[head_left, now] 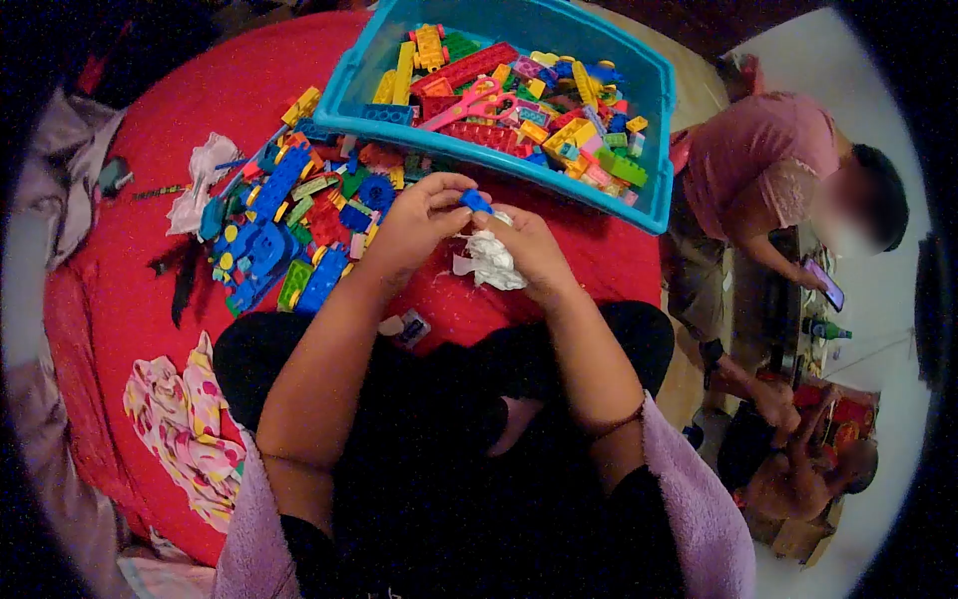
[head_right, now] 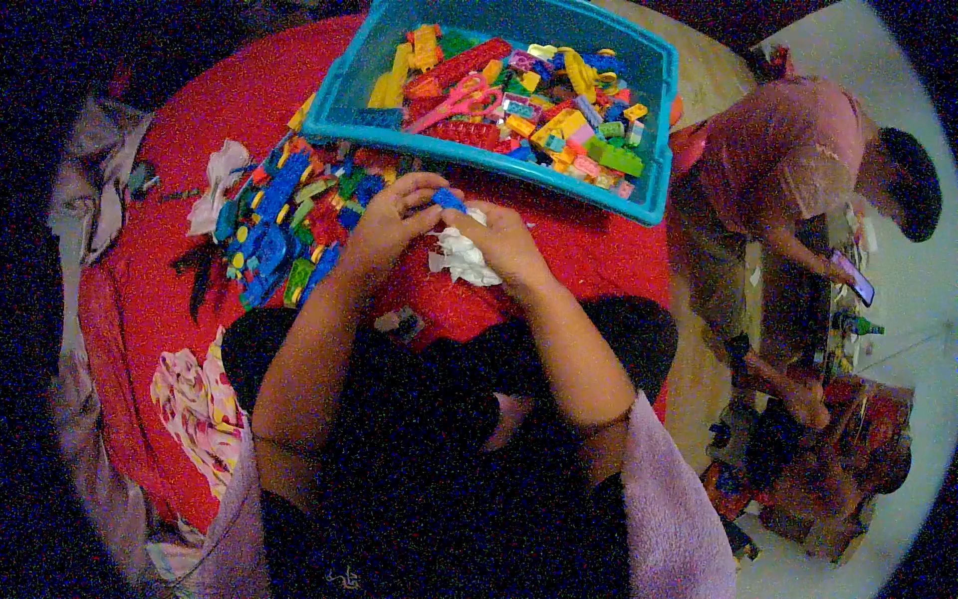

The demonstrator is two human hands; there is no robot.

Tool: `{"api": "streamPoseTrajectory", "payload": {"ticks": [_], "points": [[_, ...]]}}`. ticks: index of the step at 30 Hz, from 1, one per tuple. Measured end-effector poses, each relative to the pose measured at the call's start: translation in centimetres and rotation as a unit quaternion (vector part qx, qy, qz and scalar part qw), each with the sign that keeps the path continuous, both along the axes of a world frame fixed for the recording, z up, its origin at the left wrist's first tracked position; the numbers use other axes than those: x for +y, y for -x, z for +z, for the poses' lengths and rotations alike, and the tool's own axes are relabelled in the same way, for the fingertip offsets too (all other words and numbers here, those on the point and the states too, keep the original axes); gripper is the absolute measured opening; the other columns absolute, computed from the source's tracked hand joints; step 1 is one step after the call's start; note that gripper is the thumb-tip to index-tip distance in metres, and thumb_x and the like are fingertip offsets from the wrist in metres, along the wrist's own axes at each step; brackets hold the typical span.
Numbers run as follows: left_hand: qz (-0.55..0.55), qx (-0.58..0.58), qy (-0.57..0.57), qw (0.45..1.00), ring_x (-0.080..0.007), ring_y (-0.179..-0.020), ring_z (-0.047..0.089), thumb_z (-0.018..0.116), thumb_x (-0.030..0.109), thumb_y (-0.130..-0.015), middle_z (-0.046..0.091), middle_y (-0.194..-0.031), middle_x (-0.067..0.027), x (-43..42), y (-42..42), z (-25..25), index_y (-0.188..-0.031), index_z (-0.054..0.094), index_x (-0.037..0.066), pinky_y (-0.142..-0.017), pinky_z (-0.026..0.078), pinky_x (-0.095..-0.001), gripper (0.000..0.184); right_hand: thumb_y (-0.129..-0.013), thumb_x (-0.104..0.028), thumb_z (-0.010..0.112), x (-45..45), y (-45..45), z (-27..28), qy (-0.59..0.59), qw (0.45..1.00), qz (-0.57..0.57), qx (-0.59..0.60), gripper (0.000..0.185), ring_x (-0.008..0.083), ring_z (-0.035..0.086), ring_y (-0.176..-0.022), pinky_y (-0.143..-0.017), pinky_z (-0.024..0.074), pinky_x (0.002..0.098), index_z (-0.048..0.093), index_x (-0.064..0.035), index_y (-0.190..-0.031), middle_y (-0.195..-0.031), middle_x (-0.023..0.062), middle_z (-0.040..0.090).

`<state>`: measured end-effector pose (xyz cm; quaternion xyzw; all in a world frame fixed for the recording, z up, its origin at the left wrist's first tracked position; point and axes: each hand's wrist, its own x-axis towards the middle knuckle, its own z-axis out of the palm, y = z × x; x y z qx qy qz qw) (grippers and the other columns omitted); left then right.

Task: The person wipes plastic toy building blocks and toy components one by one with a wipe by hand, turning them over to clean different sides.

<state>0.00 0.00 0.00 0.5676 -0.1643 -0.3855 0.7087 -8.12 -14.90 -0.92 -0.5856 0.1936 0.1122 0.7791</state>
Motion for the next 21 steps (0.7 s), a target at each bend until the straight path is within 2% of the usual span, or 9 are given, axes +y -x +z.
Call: {"api": "streamPoseTrajectory", "payload": {"ticks": [3, 6, 8, 9, 11, 13, 15, 18, 21], "points": [[-0.013, 0.009, -0.021, 1.000, -0.0210, -0.104, 0.052, 0.057, 0.011, -0.081, 0.055, -0.113, -0.0120, 0.6, 0.2, 0.7, -0.117, 0.044, 0.003, -0.089, 0.042, -0.0316, 0.040, -0.080, -0.026, 0.063, 0.6, 0.4, 1.0, -0.112, 0.994, 0.004, -0.002, 0.029, 0.0093, 0.057, -0.061, -0.053, 0.0449, 0.0227, 0.058, -0.0037, -0.097, -0.076, 0.0025, 0.062], [-0.025, -0.039, 0.039, 0.998, -0.0216, -0.100, 0.053, 0.056, 0.011, -0.081, 0.055, -0.112, -0.0107, 0.8, -1.3, 0.5, -0.117, 0.043, 0.002, -0.087, 0.042, -0.0317, 0.039, -0.086, -0.024, 0.054, 0.0, 0.0, 2.6, -0.038, 0.999, 0.004, -0.010, 0.022, 0.0095, 0.056, -0.058, -0.051, 0.0457, 0.0230, 0.058, -0.0051, -0.096, -0.073, 0.0010, 0.061], [0.141, -0.140, -0.029, 0.980, -0.0182, -0.091, 0.057, 0.055, 0.006, -0.079, 0.060, -0.098, -0.0103, 1.8, -2.5, -0.2, -0.108, 0.051, 0.002, -0.080, 0.045, -0.0300, 0.029, -0.088, -0.032, 0.048, -0.8, 0.1, 3.6, -0.105, 0.983, -0.128, -0.076, 0.032, 0.0137, 0.057, -0.061, -0.054, 0.0484, 0.0253, 0.054, -0.0048, -0.104, -0.080, 0.0054, 0.061], [0.141, -0.139, -0.031, 0.980, -0.0182, -0.091, 0.057, 0.055, 0.006, -0.079, 0.060, -0.098, -0.0103, 2.5, -2.6, -0.1, -0.108, 0.051, 0.002, -0.080, 0.045, -0.0300, 0.029, -0.089, -0.038, 0.042, -1.4, -0.1, 3.4, -0.187, 0.955, -0.205, -0.099, 0.040, 0.0180, 0.059, -0.065, -0.056, 0.0512, 0.0304, 0.049, -0.0044, -0.109, -0.085, 0.0090, 0.059], [0.128, -0.316, -0.294, 0.893, -0.0219, -0.078, 0.060, 0.056, 0.010, -0.079, 0.062, -0.086, -0.0105, 3.4, -2.8, 0.4, -0.095, 0.056, 0.003, -0.072, 0.047, -0.0316, 0.018, -0.088, -0.041, 0.044, -3.1, 0.3, 3.7, -0.215, 0.953, -0.143, -0.159, 0.043, 0.0191, 0.060, -0.069, -0.054, 0.0523, 0.0342, 0.048, -0.0041, -0.109, -0.086, 0.0087, 0.057], [0.119, -0.366, -0.318, 0.867, -0.0274, -0.071, 0.061, 0.057, 0.009, -0.076, 0.062, -0.077, -0.0115, 2.9, -2.0, -1.7, -0.084, 0.058, 0.004, -0.063, 0.049, -0.0354, 0.010, -0.087, -0.045, 0.043, -2.6, 0.2, 3.4, -0.196, 0.953, -0.176, -0.147, 0.046, 0.0196, 0.060, -0.067, -0.052, 0.0527, 0.0348, 0.048, -0.0036, -0.107, -0.080, 0.0077, 0.055], [-0.057, -0.481, -0.508, 0.712, -0.0305, -0.072, 0.061, 0.056, 0.009, -0.072, 0.062, -0.076, -0.0133, 2.5, -0.4, -2.7, -0.079, 0.060, 0.005, -0.060, 0.049, -0.0391, 0.009, -0.086, -0.049, 0.042, -2.2, 0.2, 2.6, -0.133, 0.966, -0.198, -0.103, 0.050, 0.0202, 0.060, -0.066, -0.051, 0.0529, 0.0340, 0.049, -0.0034, -0.106, -0.080, 0.0080, 0.055], [-0.053, -0.537, -0.539, 0.647, -0.0312, -0.074, 0.061, 0.054, 0.009, -0.069, 0.061, -0.073, -0.0144, 2.5, 0.4, -4.6, -0.073, 0.061, 0.006, -0.060, 0.049, -0.0421, 0.009, -0.086, -0.049, 0.042, -1.7, 0.0, 2.6, -0.125, 0.964, -0.214, -0.092, 0.048, 0.0209, 0.061, -0.066, -0.052, 0.0530, 0.0342, 0.051, -0.0041, -0.103, -0.080, 0.0084, 0.055], [-0.108, -0.518, -0.551, 0.645, -0.0336, -0.076, 0.061, 0.053, 0.012, -0.074, 0.062, -0.082, -0.0165, 2.0, 0.6, -5.3, -0.080, 0.062, 0.004, -0.063, 0.050, -0.0448, 0.014, -0.088, -0.039, 0.045, -1.2, 0.0, 2.0, -0.089, 0.968, -0.215, -0.091, 0.038, 0.0195, 0.060, -0.069, -0.056, 0.0525, 0.0328, 0.051, -0.0045, -0.101, -0.082, 0.0083, 0.057]]}}
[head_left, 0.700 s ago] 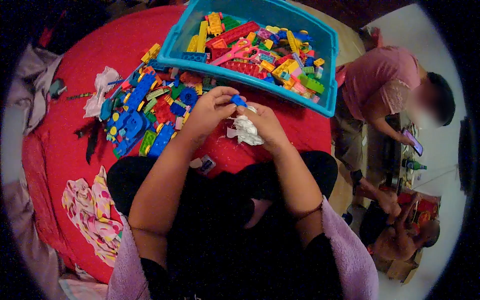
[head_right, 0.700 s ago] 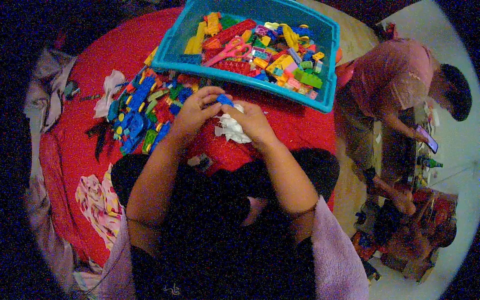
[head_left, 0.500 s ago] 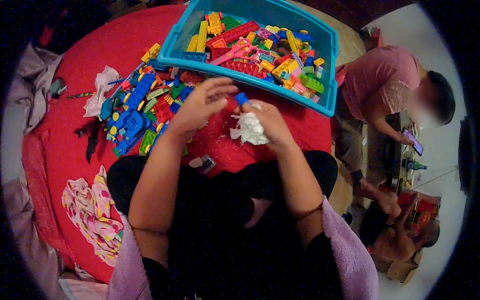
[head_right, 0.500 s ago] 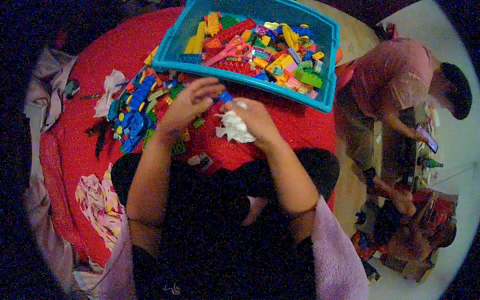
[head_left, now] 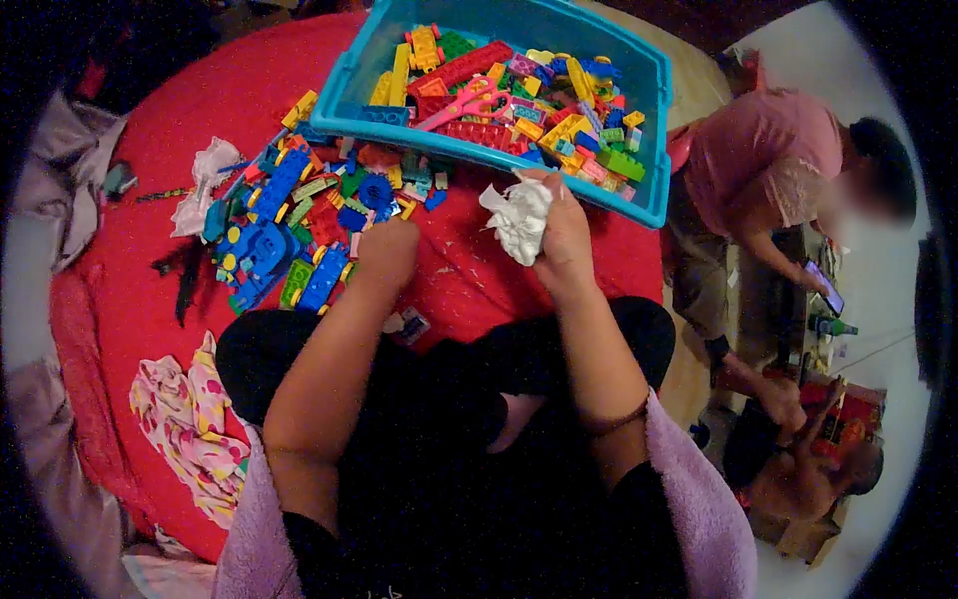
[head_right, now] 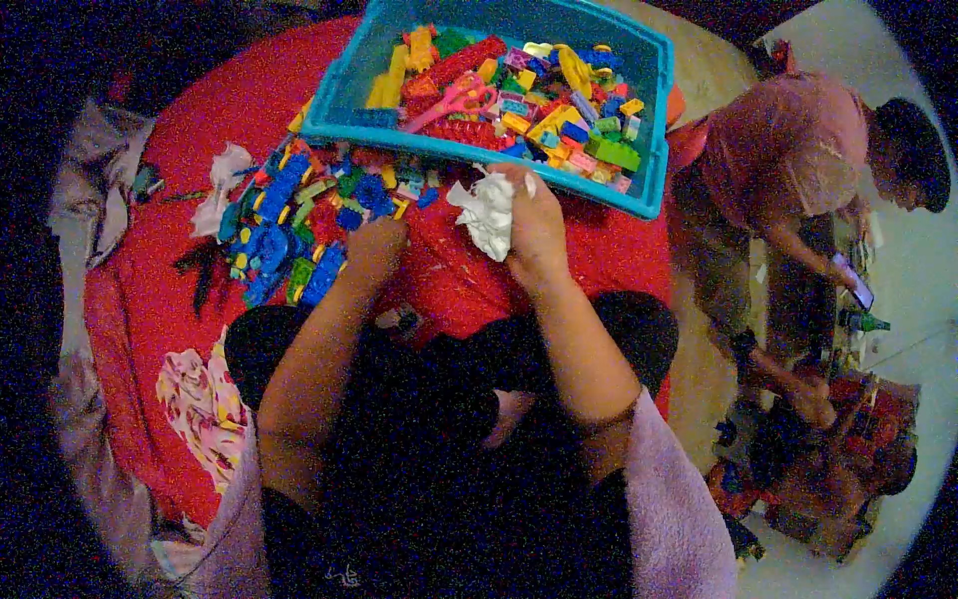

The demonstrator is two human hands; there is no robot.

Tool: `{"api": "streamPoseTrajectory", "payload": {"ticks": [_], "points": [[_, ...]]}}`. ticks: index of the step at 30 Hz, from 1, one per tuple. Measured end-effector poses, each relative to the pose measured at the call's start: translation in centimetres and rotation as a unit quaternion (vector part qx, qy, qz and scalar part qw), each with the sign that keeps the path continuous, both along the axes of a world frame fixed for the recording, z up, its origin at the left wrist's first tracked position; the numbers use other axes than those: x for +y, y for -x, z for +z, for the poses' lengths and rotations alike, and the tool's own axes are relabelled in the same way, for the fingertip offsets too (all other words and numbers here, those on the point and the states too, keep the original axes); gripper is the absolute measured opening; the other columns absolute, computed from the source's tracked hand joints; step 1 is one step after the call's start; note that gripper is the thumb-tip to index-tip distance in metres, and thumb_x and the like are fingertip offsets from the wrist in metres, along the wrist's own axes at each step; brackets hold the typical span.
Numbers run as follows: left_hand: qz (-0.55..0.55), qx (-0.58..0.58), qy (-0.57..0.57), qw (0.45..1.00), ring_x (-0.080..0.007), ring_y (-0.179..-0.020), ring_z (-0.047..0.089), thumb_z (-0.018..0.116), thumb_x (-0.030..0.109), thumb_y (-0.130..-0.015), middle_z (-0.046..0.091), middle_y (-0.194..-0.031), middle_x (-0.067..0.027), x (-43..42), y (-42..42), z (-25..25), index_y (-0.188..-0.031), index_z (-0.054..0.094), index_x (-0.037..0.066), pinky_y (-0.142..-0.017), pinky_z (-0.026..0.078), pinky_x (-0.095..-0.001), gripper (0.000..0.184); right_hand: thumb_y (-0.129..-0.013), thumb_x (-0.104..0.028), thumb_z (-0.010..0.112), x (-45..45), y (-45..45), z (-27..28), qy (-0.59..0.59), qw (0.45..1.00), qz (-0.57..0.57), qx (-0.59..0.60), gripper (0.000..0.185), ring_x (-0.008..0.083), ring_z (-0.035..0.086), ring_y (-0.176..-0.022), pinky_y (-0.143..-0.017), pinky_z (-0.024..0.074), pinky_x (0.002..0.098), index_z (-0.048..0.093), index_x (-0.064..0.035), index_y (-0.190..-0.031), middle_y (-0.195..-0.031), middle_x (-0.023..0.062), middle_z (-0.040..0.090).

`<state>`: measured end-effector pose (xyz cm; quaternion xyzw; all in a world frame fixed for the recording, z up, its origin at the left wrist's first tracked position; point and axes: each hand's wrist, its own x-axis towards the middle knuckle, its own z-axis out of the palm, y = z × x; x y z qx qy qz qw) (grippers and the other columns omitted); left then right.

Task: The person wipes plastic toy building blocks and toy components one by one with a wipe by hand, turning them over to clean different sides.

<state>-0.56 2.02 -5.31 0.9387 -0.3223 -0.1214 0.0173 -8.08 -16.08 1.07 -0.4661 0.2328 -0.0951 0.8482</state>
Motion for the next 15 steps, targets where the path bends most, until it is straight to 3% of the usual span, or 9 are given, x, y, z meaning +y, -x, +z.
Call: {"api": "streamPoseTrajectory", "payload": {"ticks": [2, 4, 6, 7, 8, 9, 11, 12, 15], "points": [[-0.001, 0.002, 0.014, 1.000, -0.0332, -0.075, 0.061, 0.054, 0.012, -0.074, 0.061, -0.083, -0.0174, 0.2, -0.2, -0.7, -0.080, 0.062, 0.004, -0.062, 0.050, -0.0435, 0.013, -0.089, -0.032, 0.048, 0.4, 0.0, -0.4, 0.032, 0.999, -0.016, 0.015, 0.030, 0.0183, 0.060, -0.070, -0.059, 0.0521, 0.0314, 0.051, -0.0045, -0.101, -0.084, 0.0083, 0.057], [-0.004, 0.006, 0.029, 1.000, -0.0328, -0.074, 0.061, 0.055, 0.012, -0.074, 0.061, -0.083, -0.0183, -0.1, -0.4, 0.5, -0.080, 0.062, 0.003, -0.062, 0.050, -0.0421, 0.013, -0.086, -0.016, 0.054, 1.1, 0.1, 0.3, 0.118, 0.993, 0.015, -0.004, 0.020, 0.0159, 0.059, -0.074, -0.066, 0.0501, 0.0285, 0.052, -0.0043, -0.102, -0.089, 0.0077, 0.058], [0.009, 0.190, 0.172, 0.967, -0.0261, -0.070, 0.062, 0.059, 0.012, -0.075, 0.062, -0.082, -0.0147, -0.7, -0.8, 1.8, -0.088, 0.060, 0.001, -0.061, 0.050, -0.0351, 0.017, -0.079, -0.009, 0.063, 1.3, 0.2, 0.7, 0.066, 0.998, 0.020, -0.004, 0.022, 0.0140, 0.057, -0.074, -0.064, 0.0477, 0.0267, 0.055, -0.0033, -0.098, -0.085, 0.0063, 0.059], [0.008, 0.191, 0.172, 0.966, -0.0261, -0.070, 0.062, 0.059, 0.012, -0.075, 0.062, -0.082, -0.0147, -1.1, -1.0, 2.0, -0.088, 0.060, 0.001, -0.061, 0.050, -0.0351, 0.017, -0.077, -0.009, 0.064, 1.3, 0.2, 0.4, 0.104, 0.994, 0.016, 0.000, 0.022, 0.0137, 0.057, -0.074, -0.064, 0.0477, 0.0269, 0.056, -0.0035, -0.097, -0.086, 0.0065, 0.059], [0.082, 0.339, 0.316, 0.882, -0.0216, -0.069, 0.061, 0.061, 0.012, -0.074, 0.063, -0.082, -0.0126, -1.6, -1.2, 2.1, -0.091, 0.059, -0.001, -0.060, 0.049, -0.0317, 0.021, -0.075, -0.009, 0.066, 1.3, 0.2, 0.2, 0.141, 0.990, 0.011, 0.004, 0.023, 0.0133, 0.057, -0.074, -0.064, 0.0476, 0.0270, 0.057, -0.0037, -0.096, -0.087, 0.0067, 0.059], [0.151, 0.469, 0.442, 0.750, -0.0171, -0.068, 0.060, 0.064, 0.012, -0.074, 0.063, -0.083, -0.0106, -1.9, -1.3, 2.3, -0.095, 0.058, -0.002, -0.058, 0.049, -0.0283, 0.026, -0.075, -0.009, 0.066, 1.3, 0.3, 0.3, 0.142, 0.990, 0.011, 0.003, 0.023, 0.0133, 0.057, -0.074, -0.064, 0.0476, 0.0270, 0.057, -0.0037, -0.096, -0.087, 0.0067, 0.059], [0.150, 0.479, 0.469, 0.727, -0.0145, -0.070, 0.059, 0.062, 0.011, -0.076, 0.063, -0.085, -0.0086, -2.0, -1.4, 3.2, -0.098, 0.056, -0.003, -0.059, 0.048, -0.0262, 0.027, -0.071, -0.008, 0.067, 1.5, 0.5, 0.4, 0.333, 0.942, -0.028, 0.028, 0.022, 0.0165, 0.058, -0.077, -0.068, 0.0473, 0.0288, 0.057, -0.0037, -0.090, -0.088, 0.0083, 0.059], [0.150, 0.489, 0.494, 0.703, -0.0119, -0.072, 0.058, 0.060, 0.011, -0.078, 0.062, -0.087, -0.0066, -2.0, -1.4, 3.7, -0.102, 0.054, -0.004, -0.059, 0.047, -0.0241, 0.029, -0.071, -0.008, 0.067, 1.6, 0.5, 0.2, 0.334, 0.942, -0.027, 0.028, 0.022, 0.0165, 0.058, -0.077, -0.068, 0.0473, 0.0288, 0.057, -0.0037, -0.090, -0.088, 0.0083, 0.059], [0.157, 0.458, 0.498, 0.719, -0.0114, -0.075, 0.058, 0.058, 0.011, -0.079, 0.062, -0.092, -0.0074, -2.2, -0.8, 5.0, -0.108, 0.053, -0.004, -0.062, 0.047, -0.0234, 0.032, -0.065, -0.005, 0.067, 2.7, 0.4, -0.5, 0.462, 0.883, -0.044, -0.076, 0.022, 0.0255, 0.057, -0.087, -0.077, 0.0450, 0.0327, 0.056, -0.0034, -0.085, -0.091, 0.0109, 0.059]]}}
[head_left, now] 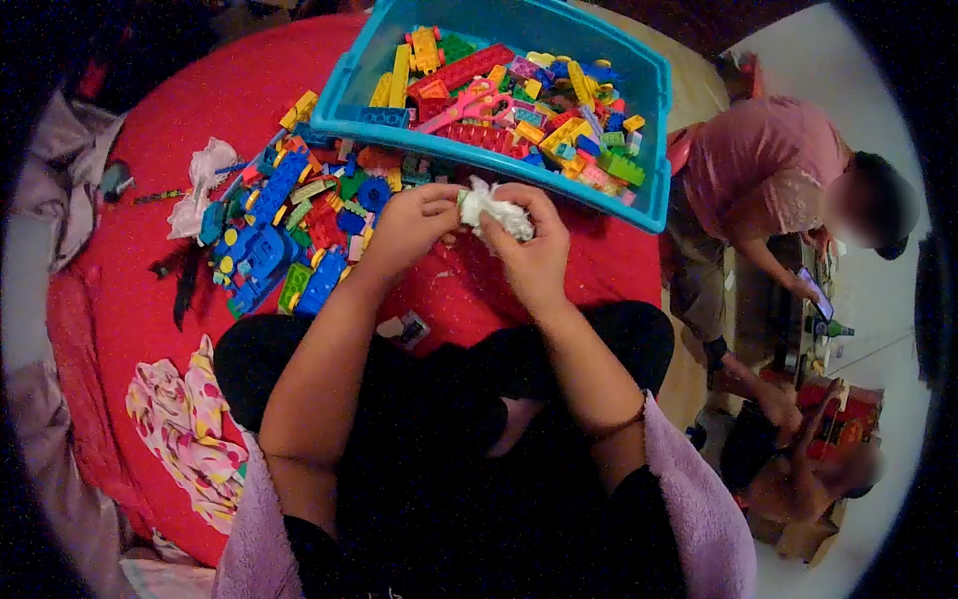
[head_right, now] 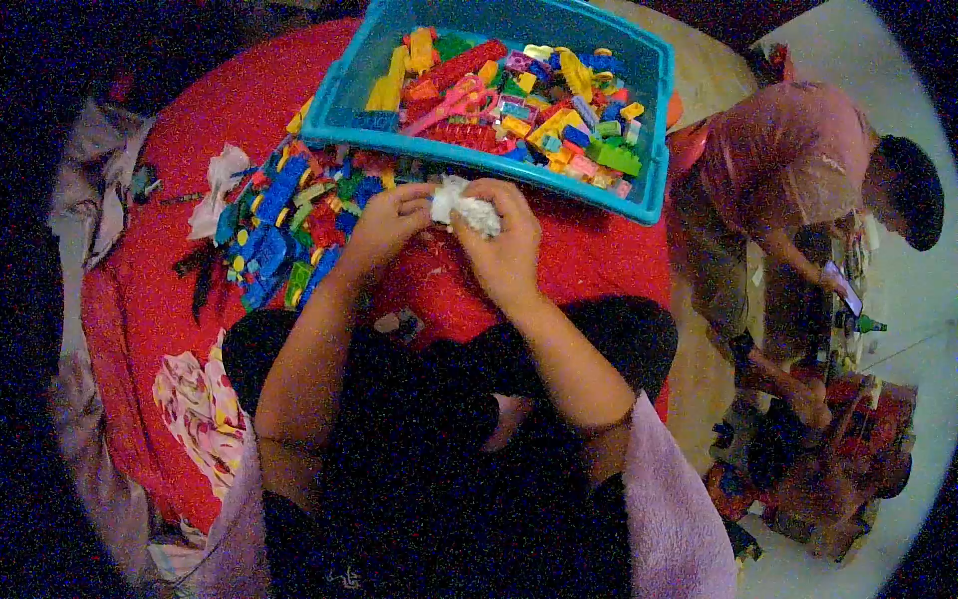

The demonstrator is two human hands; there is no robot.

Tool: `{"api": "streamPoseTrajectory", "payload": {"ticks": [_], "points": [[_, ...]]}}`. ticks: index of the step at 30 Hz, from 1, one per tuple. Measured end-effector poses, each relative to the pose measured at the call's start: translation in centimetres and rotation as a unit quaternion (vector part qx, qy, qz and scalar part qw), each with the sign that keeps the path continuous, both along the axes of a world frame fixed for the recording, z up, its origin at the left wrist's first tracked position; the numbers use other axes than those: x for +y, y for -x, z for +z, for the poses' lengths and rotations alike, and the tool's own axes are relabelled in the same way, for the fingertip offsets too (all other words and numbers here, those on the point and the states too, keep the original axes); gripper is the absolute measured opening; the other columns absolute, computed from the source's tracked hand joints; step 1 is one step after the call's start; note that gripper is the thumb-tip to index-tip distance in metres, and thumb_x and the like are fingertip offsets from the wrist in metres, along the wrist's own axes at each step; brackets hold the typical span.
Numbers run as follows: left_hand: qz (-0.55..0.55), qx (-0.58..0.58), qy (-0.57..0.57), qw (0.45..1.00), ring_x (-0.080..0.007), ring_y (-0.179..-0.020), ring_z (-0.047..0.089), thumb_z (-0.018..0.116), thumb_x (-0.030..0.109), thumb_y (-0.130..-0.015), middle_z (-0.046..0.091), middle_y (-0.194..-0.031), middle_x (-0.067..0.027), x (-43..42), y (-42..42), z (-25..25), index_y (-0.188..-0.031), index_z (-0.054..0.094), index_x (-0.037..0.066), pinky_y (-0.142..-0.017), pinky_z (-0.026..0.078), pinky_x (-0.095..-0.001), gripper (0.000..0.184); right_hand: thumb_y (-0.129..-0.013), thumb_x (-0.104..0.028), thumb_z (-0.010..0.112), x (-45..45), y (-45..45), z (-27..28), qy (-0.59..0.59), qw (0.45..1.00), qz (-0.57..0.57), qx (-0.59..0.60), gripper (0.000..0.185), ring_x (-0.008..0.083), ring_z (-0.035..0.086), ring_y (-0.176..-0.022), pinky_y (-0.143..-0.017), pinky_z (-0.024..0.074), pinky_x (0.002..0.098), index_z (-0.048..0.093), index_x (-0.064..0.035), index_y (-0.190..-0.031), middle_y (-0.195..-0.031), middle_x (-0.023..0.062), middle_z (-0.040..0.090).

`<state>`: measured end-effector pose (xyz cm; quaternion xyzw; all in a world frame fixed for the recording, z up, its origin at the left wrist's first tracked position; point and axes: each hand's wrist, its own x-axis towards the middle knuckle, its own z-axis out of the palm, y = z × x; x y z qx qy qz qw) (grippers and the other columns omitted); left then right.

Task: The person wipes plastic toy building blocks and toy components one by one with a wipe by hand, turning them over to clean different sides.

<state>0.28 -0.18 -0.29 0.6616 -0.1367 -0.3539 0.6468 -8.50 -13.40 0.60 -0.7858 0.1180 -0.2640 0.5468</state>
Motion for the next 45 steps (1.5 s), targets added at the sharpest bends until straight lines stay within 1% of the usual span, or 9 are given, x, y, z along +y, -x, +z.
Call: {"api": "streamPoseTrajectory", "payload": {"ticks": [3, 13, 16, 18, 26, 34, 38, 42, 45], "points": [[-0.052, -0.050, 0.032, 0.997, -0.0120, -0.080, 0.058, 0.055, 0.009, -0.081, 0.061, -0.097, -0.0083, -0.2, 0.2, -0.3, -0.114, 0.050, -0.004, -0.068, 0.048, -0.0232, 0.035, -0.067, -0.005, 0.066, 0.5, -0.2, -0.3, 0.085, 0.996, 0.015, -0.028, 0.021, 0.0299, 0.057, -0.087, -0.076, 0.0454, 0.0357, 0.054, -0.0034, -0.084, -0.092, 0.0128, 0.059], [-0.058, -0.100, 0.034, 0.993, -0.0162, -0.091, 0.057, 0.056, 0.010, -0.082, 0.059, -0.102, -0.0110, -0.1, 0.9, 0.9, -0.114, 0.050, -0.004, -0.079, 0.047, -0.0259, 0.036, -0.071, -0.009, 0.066, -0.2, 0.0, -0.8, 0.071, 0.997, -0.021, 0.016, 0.019, 0.0269, 0.058, -0.079, -0.069, 0.0463, 0.0340, 0.054, -0.0041, -0.085, -0.087, 0.0130, 0.060], [-0.059, -0.022, 0.046, 0.997, -0.0164, -0.091, 0.058, 0.054, 0.005, -0.083, 0.059, -0.103, -0.0123, -0.4, 0.9, 0.8, -0.115, 0.049, -0.004, -0.079, 0.048, -0.0263, 0.034, -0.074, -0.010, 0.066, -1.3, -0.3, -1.4, -0.120, 0.988, -0.019, 0.091, 0.020, 0.0133, 0.056, -0.069, -0.060, 0.0460, 0.0272, 0.054, -0.0035, -0.088, -0.077, 0.0072, 0.060], [-0.006, 0.075, 0.109, 0.991, -0.0164, -0.091, 0.058, 0.055, 0.006, -0.082, 0.059, -0.104, -0.0122, -0.6, 1.0, 0.0, -0.115, 0.050, -0.004, -0.079, 0.048, -0.0266, 0.035, -0.074, -0.010, 0.066, -1.4, -0.3, -1.7, -0.153, 0.984, -0.032, 0.083, 0.020, 0.0131, 0.056, -0.068, -0.060, 0.0459, 0.0266, 0.054, -0.0033, -0.088, -0.077, 0.0071, 0.060], [-0.053, -0.029, 0.065, 0.996, -0.0170, -0.094, 0.057, 0.057, 0.005, -0.081, 0.057, -0.107, -0.0128, -0.3, 1.1, 0.2, -0.117, 0.048, -0.003, -0.081, 0.047, -0.0272, 0.038, -0.072, -0.013, 0.070, -0.4, 0.0, -0.8, -0.136, 0.986, 0.013, 0.095, 0.023, 0.0122, 0.055, -0.063, -0.056, 0.0452, 0.0247, 0.053, -0.0038, -0.084, -0.074, 0.0059, 0.059], [-0.025, 0.101, 0.121, 0.987, -0.0174, -0.092, 0.058, 0.055, 0.005, -0.083, 0.057, -0.107, -0.0122, -0.5, 1.2, -0.4, -0.118, 0.048, -0.003, -0.080, 0.049, -0.0269, 0.037, -0.072, -0.009, 0.068, -1.5, -0.5, -0.6, -0.414, 0.904, 0.035, 0.106, 0.022, 0.0113, 0.054, -0.060, -0.052, 0.0451, 0.0241, 0.052, -0.0051, -0.086, -0.071, 0.0031, 0.056], [-0.022, 0.038, 0.090, 0.995, -0.0191, -0.095, 0.057, 0.056, 0.009, -0.082, 0.057, -0.107, -0.0106, -0.5, 1.0, 0.0, -0.117, 0.049, -0.001, -0.082, 0.048, -0.0292, 0.037, -0.072, -0.010, 0.069, -1.3, -0.4, -0.5, -0.390, 0.913, 0.046, 0.111, 0.023, 0.0110, 0.054, -0.061, -0.052, 0.0449, 0.0240, 0.052, -0.0049, -0.086, -0.072, 0.0034, 0.057], [-0.062, -0.035, 0.063, 0.996, -0.0183, -0.095, 0.057, 0.056, 0.010, -0.082, 0.057, -0.106, -0.0103, -0.3, 1.1, 0.0, -0.116, 0.050, -0.002, -0.081, 0.048, -0.0280, 0.036, -0.071, -0.011, 0.070, -1.0, -0.2, -1.1, -0.240, 0.961, 0.058, 0.123, 0.022, 0.0106, 0.054, -0.061, -0.052, 0.0443, 0.0238, 0.053, -0.0051, -0.083, -0.072, 0.0038, 0.058], [-0.042, 0.082, 0.117, 0.989, -0.0186, -0.095, 0.057, 0.056, 0.010, -0.082, 0.057, -0.107, -0.0112, -0.3, 1.2, 0.0, -0.116, 0.049, -0.002, -0.081, 0.048, -0.0277, 0.037, -0.071, -0.011, 0.070, -1.5, -0.3, -1.1, -0.230, 0.963, 0.057, 0.126, 0.021, 0.0104, 0.054, -0.060, -0.052, 0.0440, 0.0236, 0.053, -0.0052, -0.081, -0.071, 0.0036, 0.058]]}}
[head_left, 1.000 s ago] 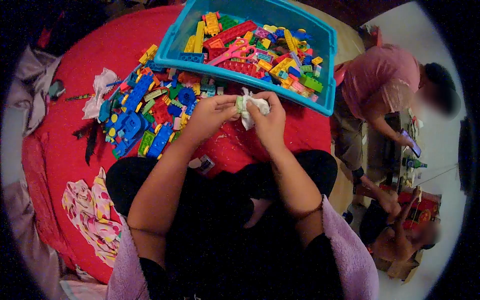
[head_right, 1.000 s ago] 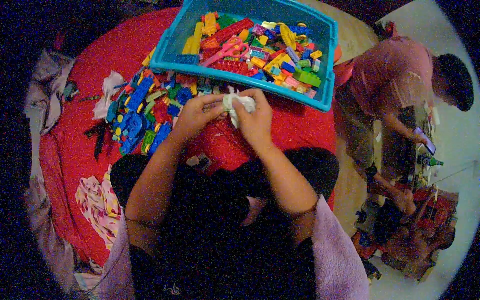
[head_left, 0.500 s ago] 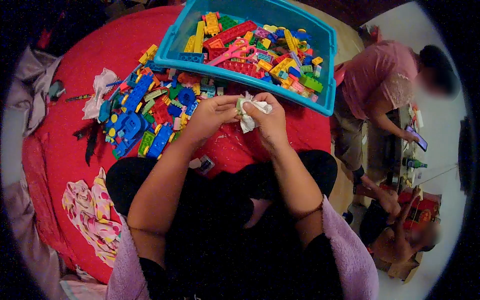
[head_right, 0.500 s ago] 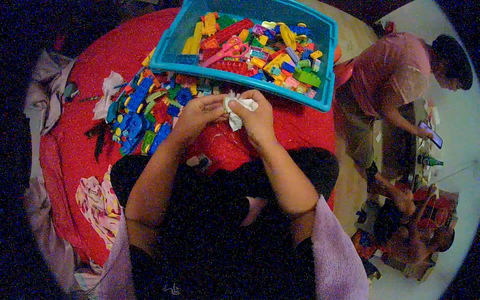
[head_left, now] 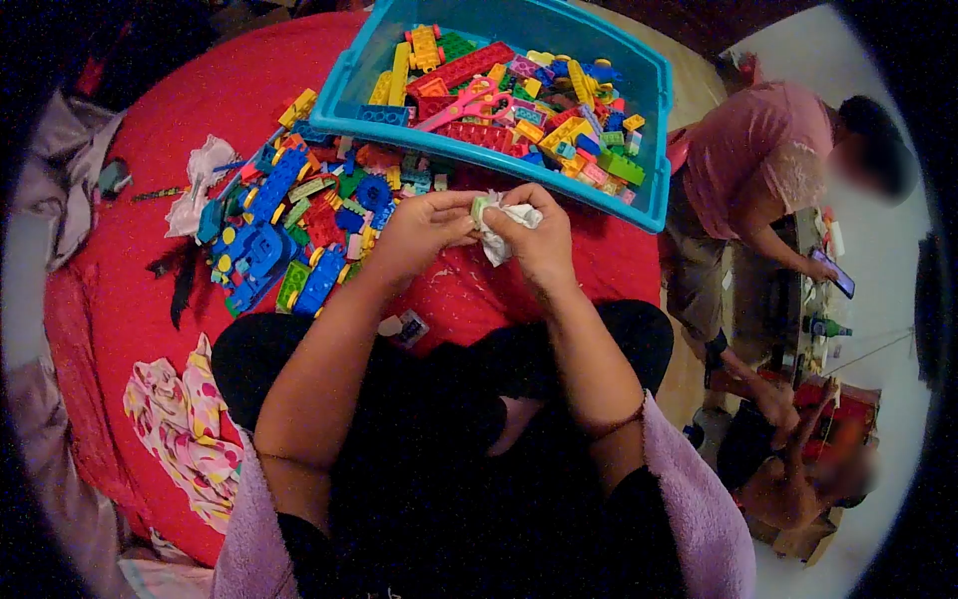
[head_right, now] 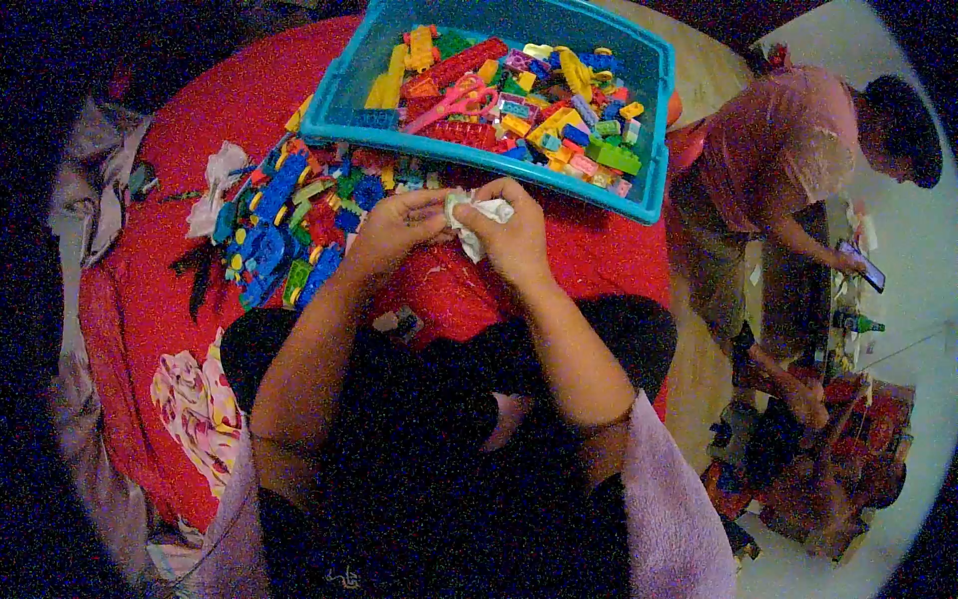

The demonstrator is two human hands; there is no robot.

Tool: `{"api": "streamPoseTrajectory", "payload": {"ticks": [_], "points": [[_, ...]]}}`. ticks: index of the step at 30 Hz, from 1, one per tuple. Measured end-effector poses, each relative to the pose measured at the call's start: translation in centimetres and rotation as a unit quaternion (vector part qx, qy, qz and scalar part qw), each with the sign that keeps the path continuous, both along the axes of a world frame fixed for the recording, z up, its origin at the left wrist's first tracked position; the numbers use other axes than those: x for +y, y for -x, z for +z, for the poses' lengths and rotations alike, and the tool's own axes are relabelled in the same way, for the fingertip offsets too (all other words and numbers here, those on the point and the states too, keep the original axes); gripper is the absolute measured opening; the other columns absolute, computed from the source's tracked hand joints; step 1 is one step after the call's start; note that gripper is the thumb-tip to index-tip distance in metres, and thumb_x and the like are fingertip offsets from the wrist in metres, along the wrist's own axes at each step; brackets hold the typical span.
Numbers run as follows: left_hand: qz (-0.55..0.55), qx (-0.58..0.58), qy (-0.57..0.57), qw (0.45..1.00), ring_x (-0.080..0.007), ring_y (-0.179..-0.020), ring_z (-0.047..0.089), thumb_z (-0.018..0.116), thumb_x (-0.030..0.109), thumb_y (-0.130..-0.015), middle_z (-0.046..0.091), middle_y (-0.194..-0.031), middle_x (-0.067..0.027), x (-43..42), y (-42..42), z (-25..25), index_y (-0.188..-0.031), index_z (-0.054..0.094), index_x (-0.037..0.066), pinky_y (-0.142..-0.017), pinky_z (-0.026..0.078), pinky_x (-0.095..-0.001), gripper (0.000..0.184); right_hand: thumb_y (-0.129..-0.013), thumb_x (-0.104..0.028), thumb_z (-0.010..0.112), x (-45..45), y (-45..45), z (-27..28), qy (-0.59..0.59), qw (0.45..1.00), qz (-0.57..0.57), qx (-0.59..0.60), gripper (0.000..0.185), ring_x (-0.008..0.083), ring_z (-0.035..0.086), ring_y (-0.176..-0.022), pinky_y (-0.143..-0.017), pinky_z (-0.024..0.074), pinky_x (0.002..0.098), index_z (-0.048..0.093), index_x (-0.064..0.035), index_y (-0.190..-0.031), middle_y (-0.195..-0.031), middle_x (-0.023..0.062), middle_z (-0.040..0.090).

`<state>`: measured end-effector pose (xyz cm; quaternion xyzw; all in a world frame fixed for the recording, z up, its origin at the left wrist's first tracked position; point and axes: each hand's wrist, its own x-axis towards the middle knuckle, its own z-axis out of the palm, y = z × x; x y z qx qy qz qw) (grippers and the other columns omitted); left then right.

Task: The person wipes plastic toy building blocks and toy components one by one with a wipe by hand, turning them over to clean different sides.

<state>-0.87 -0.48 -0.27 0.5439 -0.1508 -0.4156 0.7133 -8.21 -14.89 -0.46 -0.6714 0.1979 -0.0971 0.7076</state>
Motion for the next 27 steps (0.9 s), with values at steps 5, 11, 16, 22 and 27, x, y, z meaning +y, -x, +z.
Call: {"api": "streamPoseTrajectory", "payload": {"ticks": [5, 11, 16, 22, 27], "points": [[0.009, 0.063, 0.019, 0.998, -0.0184, -0.094, 0.057, 0.055, 0.009, -0.083, 0.056, -0.108, -0.0124, 0.0, -0.1, 0.2, -0.117, 0.048, -0.003, -0.081, 0.048, -0.0276, 0.037, -0.071, -0.010, 0.070, -0.5, -0.2, 0.5, -0.088, 0.996, -0.012, 0.005, 0.020, 0.0100, 0.053, -0.058, -0.051, 0.0437, 0.0234, 0.053, -0.0053, -0.081, -0.070, 0.0028, 0.058], [0.007, 0.020, 0.001, 1.000, -0.0205, -0.096, 0.057, 0.056, 0.010, -0.083, 0.054, -0.111, -0.0125, -0.1, -0.1, -0.4, -0.119, 0.045, -0.003, -0.082, 0.049, -0.0287, 0.040, -0.071, -0.010, 0.070, -0.1, -0.1, 0.6, -0.002, 0.999, 0.032, 0.011, 0.020, 0.0092, 0.052, -0.059, -0.051, 0.0440, 0.0226, 0.053, -0.0058, -0.082, -0.070, 0.0027, 0.058], [-0.010, 0.072, 0.043, 0.996, -0.0214, -0.099, 0.056, 0.056, 0.009, -0.082, 0.053, -0.113, -0.0125, 0.0, -0.3, -0.5, -0.119, 0.045, -0.003, -0.083, 0.049, -0.0285, 0.040, -0.071, -0.010, 0.070, -0.9, -0.1, 0.6, 0.056, 0.998, 0.027, -0.001, 0.020, 0.0095, 0.053, -0.062, -0.055, 0.0442, 0.0235, 0.053, -0.0059, -0.081, -0.072, 0.0021, 0.058], [-0.001, 0.023, 0.016, 1.000, -0.0210, -0.101, 0.055, 0.053, 0.010, -0.084, 0.052, -0.114, -0.0120, -0.2, 0.0, -1.0, -0.119, 0.045, -0.002, -0.084, 0.048, -0.0293, 0.038, -0.070, -0.009, 0.070, 0.1, 0.0, 0.4, 0.052, 0.998, 0.036, -0.019, 0.019, 0.0099, 0.052, -0.066, -0.057, 0.0441, 0.0243, 0.053, -0.0063, -0.078, -0.075, 0.0023, 0.057], [-0.006, 0.076, 0.035, 0.996, -0.0206, -0.100, 0.055, 0.053, 0.010, -0.084, 0.053, -0.113, -0.0112, 0.0, 0.0, -0.6, -0.121, 0.042, -0.001, -0.084, 0.048, -0.0288, 0.040, -0.071, -0.009, 0.069, -1.0, 0.0, 0.9, 0.110, 0.992, 0.053, -0.030, 0.019, 0.0098, 0.052, -0.065, -0.057, 0.0441, 0.0247, 0.052, -0.0063, -0.078, -0.075, 0.0022, 0.057]]}}
